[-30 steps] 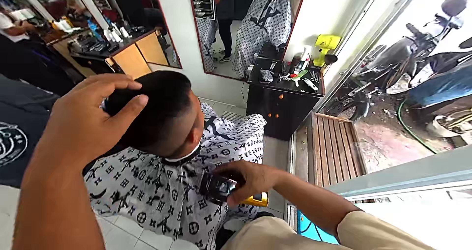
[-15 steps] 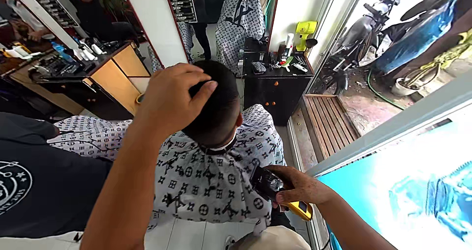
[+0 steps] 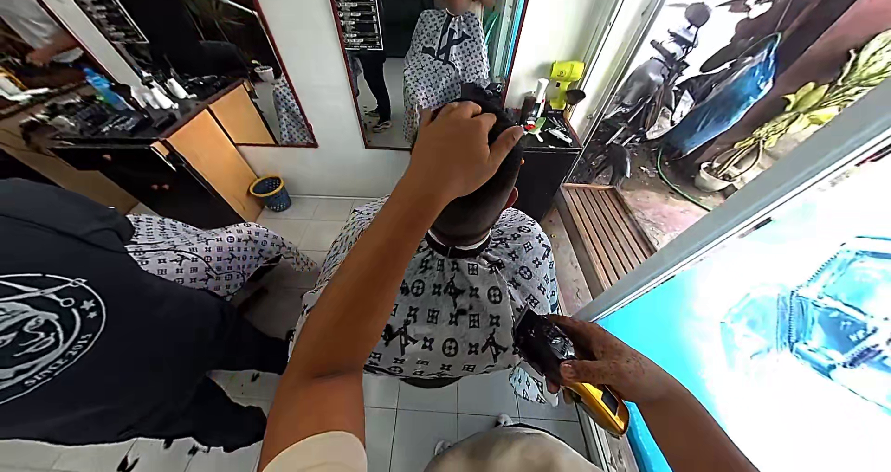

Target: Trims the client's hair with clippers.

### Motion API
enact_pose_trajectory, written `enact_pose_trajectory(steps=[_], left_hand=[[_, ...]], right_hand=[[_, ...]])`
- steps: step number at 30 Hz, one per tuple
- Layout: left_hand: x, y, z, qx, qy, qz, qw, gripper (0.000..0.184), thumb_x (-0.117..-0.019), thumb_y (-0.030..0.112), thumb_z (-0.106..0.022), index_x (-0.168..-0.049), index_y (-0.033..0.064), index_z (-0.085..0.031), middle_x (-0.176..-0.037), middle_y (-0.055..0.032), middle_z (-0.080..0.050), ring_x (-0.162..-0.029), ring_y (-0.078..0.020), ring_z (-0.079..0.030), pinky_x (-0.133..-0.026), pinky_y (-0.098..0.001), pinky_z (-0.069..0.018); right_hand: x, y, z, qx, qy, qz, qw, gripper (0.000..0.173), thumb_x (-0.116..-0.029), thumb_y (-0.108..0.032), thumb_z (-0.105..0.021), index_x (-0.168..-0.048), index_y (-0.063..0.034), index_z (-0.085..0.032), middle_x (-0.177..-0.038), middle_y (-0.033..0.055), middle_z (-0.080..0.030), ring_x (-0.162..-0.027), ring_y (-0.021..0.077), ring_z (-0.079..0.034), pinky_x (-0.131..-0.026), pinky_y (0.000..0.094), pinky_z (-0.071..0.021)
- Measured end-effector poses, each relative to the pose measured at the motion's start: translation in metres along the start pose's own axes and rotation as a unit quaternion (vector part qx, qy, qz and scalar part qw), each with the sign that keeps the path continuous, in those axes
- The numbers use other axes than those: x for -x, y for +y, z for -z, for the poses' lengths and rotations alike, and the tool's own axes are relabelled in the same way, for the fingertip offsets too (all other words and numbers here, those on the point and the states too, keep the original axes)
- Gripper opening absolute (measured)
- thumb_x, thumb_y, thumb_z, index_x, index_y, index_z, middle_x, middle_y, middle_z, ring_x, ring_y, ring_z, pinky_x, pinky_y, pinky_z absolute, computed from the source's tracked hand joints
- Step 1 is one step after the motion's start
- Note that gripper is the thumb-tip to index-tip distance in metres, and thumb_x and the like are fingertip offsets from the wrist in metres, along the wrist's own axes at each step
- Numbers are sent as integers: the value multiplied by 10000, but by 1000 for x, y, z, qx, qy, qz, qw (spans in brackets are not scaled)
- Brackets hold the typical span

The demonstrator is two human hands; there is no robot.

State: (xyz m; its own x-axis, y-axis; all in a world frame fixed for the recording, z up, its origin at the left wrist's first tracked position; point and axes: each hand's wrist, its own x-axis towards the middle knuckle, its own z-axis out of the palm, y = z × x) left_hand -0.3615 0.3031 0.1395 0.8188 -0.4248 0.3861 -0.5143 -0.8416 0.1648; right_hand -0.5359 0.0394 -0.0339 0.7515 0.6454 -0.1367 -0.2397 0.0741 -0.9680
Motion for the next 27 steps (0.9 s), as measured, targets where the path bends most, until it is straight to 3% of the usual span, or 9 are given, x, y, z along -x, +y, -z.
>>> enact_pose_trajectory(steps=[6, 9, 13, 17, 20, 23, 26, 27], left_hand=[[1, 1, -1, -5, -12, 6, 1000, 681, -1066, 609, -306, -1449, 125, -595, -1504, -133, -541, -1455, -315, -438, -1166, -678, -249], [0, 1, -1, -6, -20, 11, 1000, 693, -1063, 621, -294, -1474, 137, -571, -1531, -124, -516, -1473, -301, -413, -1188, -656, -225], [1, 2, -4, -1, 0, 7, 1000, 670, -1066, 605, -308, -1458, 141, -590, -1511, -132, -538, -1463, -310, -430, -1179, -674, -231], [-1, 5, -1, -2, 21, 4, 1000, 596, -1077, 552, -342, -1422, 158, -628, -1480, -116, -580, -1451, -321, -451, -1153, -701, -248], [-9, 7, 4, -6, 44, -7, 999, 540, -1072, 491, -393, -1385, 127, -641, -1409, -107, -632, -1373, -313, -533, -1109, -675, -339], [-18, 22, 17, -30, 61, 20, 997, 488, -1051, 440, -499, -1330, 64, -635, -1287, -196, -663, -1222, -378, -624, -1009, -658, -453], [-25, 32, 17, -66, 87, 81, 991, 546, -1007, 521, -544, -1309, 71, -614, -1256, -238, -654, -1160, -440, -638, -919, -707, -472], [-26, 28, 14, -75, 96, 99, 988, 594, -988, 577, -550, -1314, 84, -614, -1296, -218, -649, -1210, -416, -625, -963, -690, -473]], right_hand=[[3, -5, -5, -21, 18, -2, 1000, 649, -823, -368, -853, -1361, -175, -546, -1039, 87, -739, -758, 233, -751, -619, 364, -650], [2, 2, 3, -85, 14, 18, 996, 638, -860, -346, -828, -1384, -184, -501, -1069, 103, -729, -792, 253, -752, -633, 380, -652], [-4, 4, 25, -179, 36, 6, 983, 555, -875, -361, -802, -1331, -159, -559, -1087, 141, -716, -851, 284, -750, -657, 421, -652], [-21, -3, 73, -193, 13, 4, 981, 580, -906, -441, -736, -1356, -117, -563, -1082, 132, -693, -775, 216, -726, -608, 350, -631], [-38, -17, 121, -173, -20, 18, 985, 629, -900, -441, -741, -1380, -97, -526, -1044, 111, -686, -701, 177, -696, -576, 317, -613], [-62, -38, 174, -132, -56, 19, 989, 637, -888, -399, -719, -1395, -89, -490, -1010, 69, -678, -660, 142, -670, -559, 289, -598], [-88, -59, 227, -117, -116, 8, 986, 599, -886, -353, -705, -1376, -85, -488, -986, 66, -688, -630, 141, -665, -530, 289, -588], [-97, -67, 242, -115, -142, 2, 983, 580, -897, -341, -694, -1375, -86, -489, -980, 67, -687, -626, 140, -663, -528, 288, -587]])
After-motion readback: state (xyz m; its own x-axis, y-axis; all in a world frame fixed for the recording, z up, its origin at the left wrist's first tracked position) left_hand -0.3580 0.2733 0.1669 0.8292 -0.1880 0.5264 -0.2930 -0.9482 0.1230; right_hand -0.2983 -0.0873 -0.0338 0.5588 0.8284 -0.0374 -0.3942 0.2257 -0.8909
